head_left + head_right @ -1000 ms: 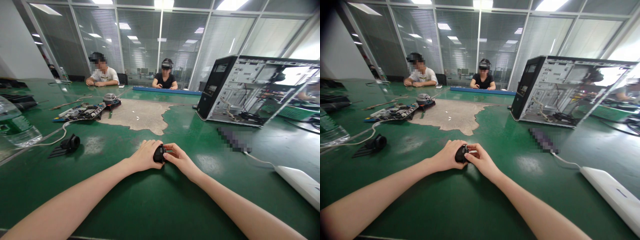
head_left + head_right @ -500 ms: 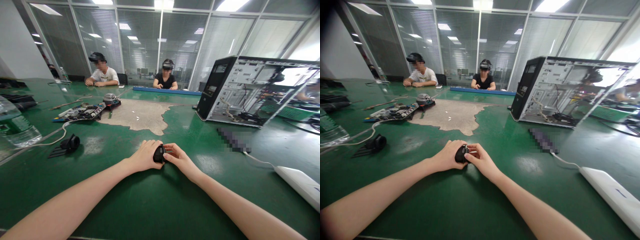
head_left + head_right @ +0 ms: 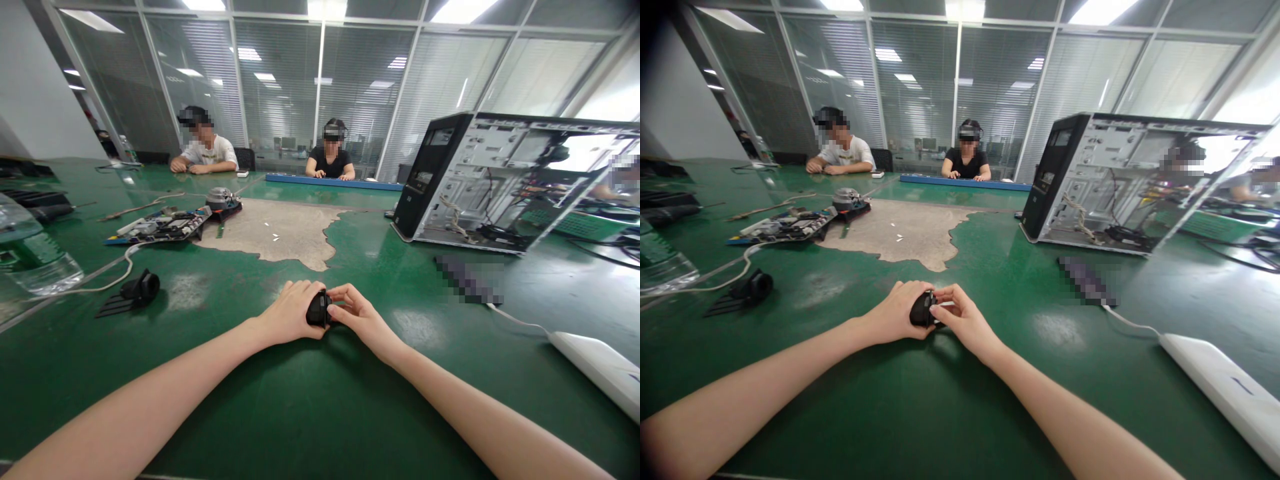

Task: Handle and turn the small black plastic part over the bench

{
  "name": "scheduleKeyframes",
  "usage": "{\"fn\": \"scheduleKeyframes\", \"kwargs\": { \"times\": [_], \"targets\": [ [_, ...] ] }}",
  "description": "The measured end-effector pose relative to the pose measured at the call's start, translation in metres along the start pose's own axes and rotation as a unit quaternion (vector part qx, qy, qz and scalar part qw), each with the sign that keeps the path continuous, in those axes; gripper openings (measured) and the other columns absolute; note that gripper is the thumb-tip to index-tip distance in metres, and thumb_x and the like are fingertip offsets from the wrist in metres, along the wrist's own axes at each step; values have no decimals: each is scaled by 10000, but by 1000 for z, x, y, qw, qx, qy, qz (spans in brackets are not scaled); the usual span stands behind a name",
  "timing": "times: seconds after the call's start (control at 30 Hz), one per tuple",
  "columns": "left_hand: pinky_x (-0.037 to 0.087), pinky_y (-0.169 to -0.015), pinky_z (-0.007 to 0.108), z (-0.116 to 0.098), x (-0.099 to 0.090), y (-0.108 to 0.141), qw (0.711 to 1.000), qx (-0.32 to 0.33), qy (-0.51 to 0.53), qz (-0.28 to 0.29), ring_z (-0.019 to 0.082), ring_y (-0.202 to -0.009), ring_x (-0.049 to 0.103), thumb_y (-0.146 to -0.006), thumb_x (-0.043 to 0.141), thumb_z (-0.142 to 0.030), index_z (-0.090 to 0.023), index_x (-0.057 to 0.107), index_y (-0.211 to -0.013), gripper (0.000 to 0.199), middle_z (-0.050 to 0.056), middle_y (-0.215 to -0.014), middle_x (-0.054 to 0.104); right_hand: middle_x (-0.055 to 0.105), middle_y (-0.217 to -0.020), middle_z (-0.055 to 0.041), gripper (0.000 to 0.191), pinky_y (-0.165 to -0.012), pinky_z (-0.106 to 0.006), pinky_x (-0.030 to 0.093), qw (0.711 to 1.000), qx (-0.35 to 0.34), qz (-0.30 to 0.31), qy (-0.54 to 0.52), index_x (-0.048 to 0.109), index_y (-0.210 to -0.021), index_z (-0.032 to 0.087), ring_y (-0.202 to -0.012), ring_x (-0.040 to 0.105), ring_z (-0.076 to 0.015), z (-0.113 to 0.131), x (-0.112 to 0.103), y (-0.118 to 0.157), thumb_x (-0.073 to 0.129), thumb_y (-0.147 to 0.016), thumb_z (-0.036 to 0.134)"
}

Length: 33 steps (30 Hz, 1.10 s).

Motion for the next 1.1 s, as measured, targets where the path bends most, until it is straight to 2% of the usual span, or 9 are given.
{"fn": "scheduleKeyframes", "kwargs": {
  "times": [0.1, 0.27, 0.43, 0.57, 0.77, 0.93, 1.1],
  "targets": [
    [328, -727, 329, 0, 0, 0, 1000, -3, 0, 4, 228, -854, 485, -610, 599, -399, -202, 413, -1008, 481, 40, -913, 528, 568, -932, -29, 279, -788, -322, 433, 1000, 9, 8, 11, 501, -934, 203, -857, 554, -148, 0, 1, 0, 603, -715, 343],
    [332, -728, 328, 2, 0, 0, 1000, -5, -3, 6, 231, -864, 484, -590, 616, -386, -198, 403, -1026, 521, 45, -934, 528, 552, -946, -6, 313, -793, -322, 429, 999, -3, 33, -16, 476, -863, 213, -865, 557, -149, 5, 5, 3, 680, -641, 296],
    [331, -725, 328, 1, 1, 0, 1000, -4, -3, 3, 228, -852, 485, -609, 597, -404, -199, 413, -1008, 485, 42, -921, 528, 575, -873, 10, 243, -760, -315, 438, 1000, -2, 17, -23, 466, -821, 213, -802, 560, -131, 4, 4, 3, 632, -689, 332],
    [330, -718, 323, 0, 0, -1, 1000, -2, -1, 3, 226, -847, 485, -606, 601, -403, -200, 417, -996, 477, 40, -907, 526, 565, -928, -17, 271, -801, -327, 432, 1000, 0, 9, -8, 475, -883, 209, -865, 552, -145, 2, 3, 1, 627, -694, 330],
    [328, -719, 324, 2, 1, 0, 1000, -2, -2, 6, 230, -858, 481, -586, 611, -372, -198, 407, -1009, 501, 42, -919, 521, 547, -923, -3, 335, -830, -339, 422, 999, -5, 50, -18, 453, -876, 218, -870, 557, -145, 5, 7, 3, 683, -642, 287],
    [323, -738, 334, 2, 1, 0, 1000, -9, 7, 5, 233, -864, 481, -594, 607, -398, -199, 407, -1009, 502, 43, -919, 523, 556, -861, 15, 256, -783, -320, 443, 999, -3, 30, -23, 444, -820, 221, -842, 553, -133, 4, 5, 3, 630, -692, 343],
    [322, -731, 332, 2, 1, 0, 1000, -9, 6, 7, 235, -867, 477, -600, 601, -396, -203, 413, -1011, 491, 44, -923, 521, 543, -929, -18, 318, -807, -334, 437, 1000, 3, 26, -2, 455, -918, 217, -883, 545, -148, -1, 4, 1, 633, -688, 347]
  ]
}}
Point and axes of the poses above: each hand's wrist, its own y-axis away from the middle knuckle, its own x-axis out of the palm, z = x × y, the point moved 8 cm from there along -y, towards the middle knuckle
